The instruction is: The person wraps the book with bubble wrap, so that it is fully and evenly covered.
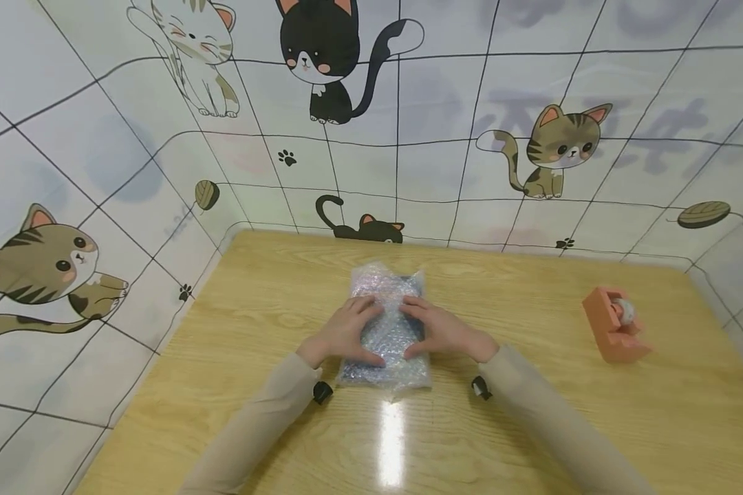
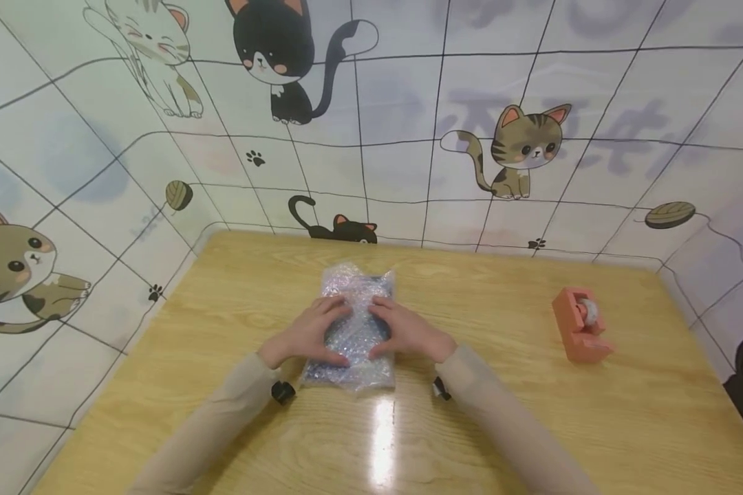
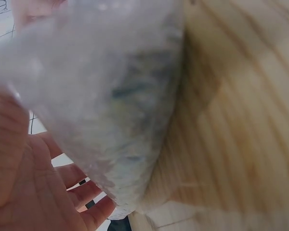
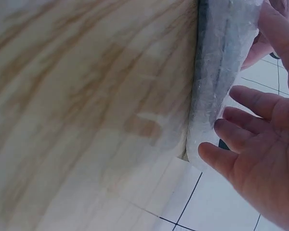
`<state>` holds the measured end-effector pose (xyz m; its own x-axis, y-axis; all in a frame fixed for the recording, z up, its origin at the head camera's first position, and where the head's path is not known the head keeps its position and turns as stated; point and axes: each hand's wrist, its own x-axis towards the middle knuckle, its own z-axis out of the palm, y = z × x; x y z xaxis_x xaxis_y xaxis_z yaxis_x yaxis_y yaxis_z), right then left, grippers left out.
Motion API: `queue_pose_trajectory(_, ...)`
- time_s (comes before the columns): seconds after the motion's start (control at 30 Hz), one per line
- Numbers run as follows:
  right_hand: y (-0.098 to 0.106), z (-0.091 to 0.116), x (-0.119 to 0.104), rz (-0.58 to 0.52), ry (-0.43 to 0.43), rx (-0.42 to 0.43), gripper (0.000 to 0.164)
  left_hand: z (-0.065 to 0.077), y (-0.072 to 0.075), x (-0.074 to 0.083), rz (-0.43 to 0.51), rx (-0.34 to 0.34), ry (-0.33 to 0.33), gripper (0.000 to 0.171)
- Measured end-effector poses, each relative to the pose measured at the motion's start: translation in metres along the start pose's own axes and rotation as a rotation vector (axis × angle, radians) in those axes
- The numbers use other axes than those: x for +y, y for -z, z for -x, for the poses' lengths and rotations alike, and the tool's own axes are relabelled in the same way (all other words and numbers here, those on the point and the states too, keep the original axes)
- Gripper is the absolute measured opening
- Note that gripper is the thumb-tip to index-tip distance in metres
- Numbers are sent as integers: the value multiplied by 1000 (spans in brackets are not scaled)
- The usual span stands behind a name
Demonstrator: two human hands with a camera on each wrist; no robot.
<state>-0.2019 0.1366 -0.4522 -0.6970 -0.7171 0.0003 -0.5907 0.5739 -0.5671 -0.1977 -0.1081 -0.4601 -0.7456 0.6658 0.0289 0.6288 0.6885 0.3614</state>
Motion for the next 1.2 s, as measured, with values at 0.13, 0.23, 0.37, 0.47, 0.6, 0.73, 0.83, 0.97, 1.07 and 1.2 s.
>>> queue_pose_trajectory(0.13, 5, 3, -2, -20, 14, 31, 82, 4, -1, -3, 10, 13, 16, 98)
queue_pose_trajectory(0.23, 14, 13, -1, -16, 5, 110, 73, 8, -1, -6, 24, 26, 23, 98)
queue_pose_trajectory(0.37, 34, 37, 5, 14, -40, 234, 57, 12, 0, -8, 37, 35, 28, 98)
queue_pose_trajectory(0.47, 51, 60, 13, 24, -94, 316, 44, 14, 1, -9, 43, 36, 32, 99)
queue_pose_trajectory(0.6, 71, 95, 27, 40, -198, 441, 29, 16, 2, -9, 38, 27, 41, 99)
queue_pose_trajectory(0.73, 86, 130, 42, 105, -273, 589, 20, 18, 2, -8, 39, 23, 49, 98)
queue_pose_trajectory(0.83, 92, 155, 56, 130, -337, 659, 17, 19, 2, -7, 44, 26, 46, 98)
queue_pose_trajectory(0.97, 96, 183, 71, 108, -458, 675, 21, 20, 1, -7, 48, 32, 34, 98)
queue_pose_trajectory(1.07, 98, 199, 81, 128, -536, 650, 25, 21, 0, -8, 47, 31, 34, 99)
queue_pose_trajectory(1.2, 98, 216, 93, 153, -650, 607, 33, 21, 0, -8, 50, 23, 43, 100)
